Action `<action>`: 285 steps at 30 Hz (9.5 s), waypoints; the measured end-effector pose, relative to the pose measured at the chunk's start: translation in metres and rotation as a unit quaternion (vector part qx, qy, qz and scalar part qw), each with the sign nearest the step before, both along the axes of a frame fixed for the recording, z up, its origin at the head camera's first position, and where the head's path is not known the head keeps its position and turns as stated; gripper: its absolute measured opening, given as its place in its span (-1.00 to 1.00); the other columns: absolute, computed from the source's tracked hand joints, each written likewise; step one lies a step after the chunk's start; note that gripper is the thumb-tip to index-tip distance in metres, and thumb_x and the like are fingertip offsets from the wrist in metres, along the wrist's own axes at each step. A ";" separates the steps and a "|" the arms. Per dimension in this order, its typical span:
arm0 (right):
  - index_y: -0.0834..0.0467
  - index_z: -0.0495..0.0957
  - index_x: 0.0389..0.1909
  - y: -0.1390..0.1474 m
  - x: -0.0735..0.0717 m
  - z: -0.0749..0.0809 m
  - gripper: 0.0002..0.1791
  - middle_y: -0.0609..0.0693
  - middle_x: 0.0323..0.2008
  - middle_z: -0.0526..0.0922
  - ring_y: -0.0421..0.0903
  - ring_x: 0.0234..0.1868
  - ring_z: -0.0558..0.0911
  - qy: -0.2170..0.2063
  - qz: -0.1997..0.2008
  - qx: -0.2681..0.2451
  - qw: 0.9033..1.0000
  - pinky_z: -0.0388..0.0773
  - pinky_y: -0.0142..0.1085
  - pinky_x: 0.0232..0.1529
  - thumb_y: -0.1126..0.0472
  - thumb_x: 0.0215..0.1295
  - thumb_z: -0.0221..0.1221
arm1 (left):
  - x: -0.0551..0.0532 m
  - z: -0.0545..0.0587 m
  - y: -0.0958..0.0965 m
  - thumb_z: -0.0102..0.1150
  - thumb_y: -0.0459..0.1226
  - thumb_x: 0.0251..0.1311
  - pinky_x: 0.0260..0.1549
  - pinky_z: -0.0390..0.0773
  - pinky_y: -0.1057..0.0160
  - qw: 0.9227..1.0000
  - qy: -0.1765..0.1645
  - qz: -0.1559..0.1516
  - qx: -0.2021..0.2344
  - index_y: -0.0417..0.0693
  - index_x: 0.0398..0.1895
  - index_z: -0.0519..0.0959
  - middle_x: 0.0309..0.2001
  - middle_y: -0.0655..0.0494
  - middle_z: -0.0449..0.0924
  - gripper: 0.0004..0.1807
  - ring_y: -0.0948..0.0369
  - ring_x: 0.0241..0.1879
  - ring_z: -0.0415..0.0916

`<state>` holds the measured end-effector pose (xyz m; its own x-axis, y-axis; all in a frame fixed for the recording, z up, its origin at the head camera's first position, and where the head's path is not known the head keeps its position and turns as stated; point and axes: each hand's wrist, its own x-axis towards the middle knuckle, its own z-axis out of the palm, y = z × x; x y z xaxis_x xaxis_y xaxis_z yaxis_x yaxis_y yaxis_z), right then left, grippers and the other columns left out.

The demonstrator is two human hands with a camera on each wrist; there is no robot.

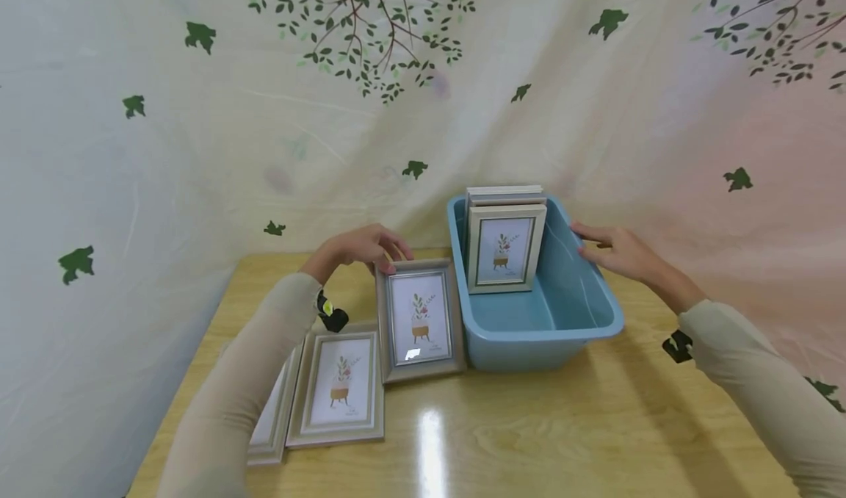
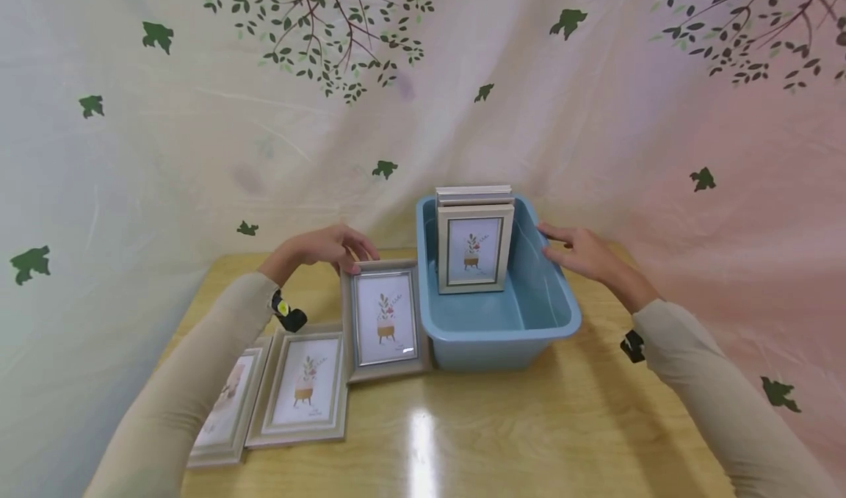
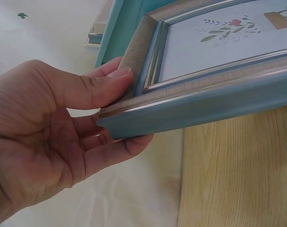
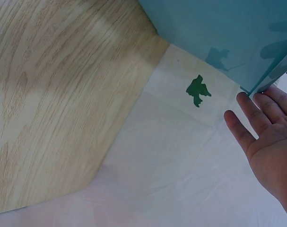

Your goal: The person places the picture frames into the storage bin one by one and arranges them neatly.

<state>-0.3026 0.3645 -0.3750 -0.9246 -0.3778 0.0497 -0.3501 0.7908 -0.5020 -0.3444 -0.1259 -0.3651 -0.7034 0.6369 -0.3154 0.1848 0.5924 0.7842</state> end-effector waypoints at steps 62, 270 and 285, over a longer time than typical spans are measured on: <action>0.21 0.18 0.54 0.004 0.005 -0.003 -0.36 0.35 0.47 0.27 0.43 0.35 0.43 0.010 0.011 -0.002 1.000 0.45 0.37 0.21 0.08 0.56 0.06 | 0.011 0.151 -0.021 0.22 -0.53 0.20 -0.22 0.64 0.27 0.974 0.216 0.058 0.044 -0.20 0.06 0.68 0.03 -0.20 0.71 -0.64 -0.03 0.02 0.63; 0.08 0.17 0.57 -0.001 0.001 -0.009 -0.36 0.26 0.52 0.22 0.47 0.34 0.43 -0.010 -0.019 -0.005 1.000 0.44 0.35 0.24 0.02 0.57 0.04 | -0.028 0.007 0.163 0.35 -0.41 0.22 0.15 0.59 0.19 0.946 0.325 0.025 0.000 -0.01 0.06 0.72 0.12 0.07 0.69 -0.66 0.12 0.12 0.60; 0.10 0.16 0.57 0.003 0.003 -0.005 -0.35 0.29 0.50 0.24 0.46 0.36 0.41 -0.016 -0.016 -0.015 1.000 0.46 0.35 0.22 0.01 0.57 0.04 | -0.017 0.022 0.143 0.39 -0.34 0.24 0.01 0.58 0.16 0.945 0.322 0.032 0.040 -0.07 0.09 0.71 0.07 0.02 0.71 -0.66 0.04 0.02 0.58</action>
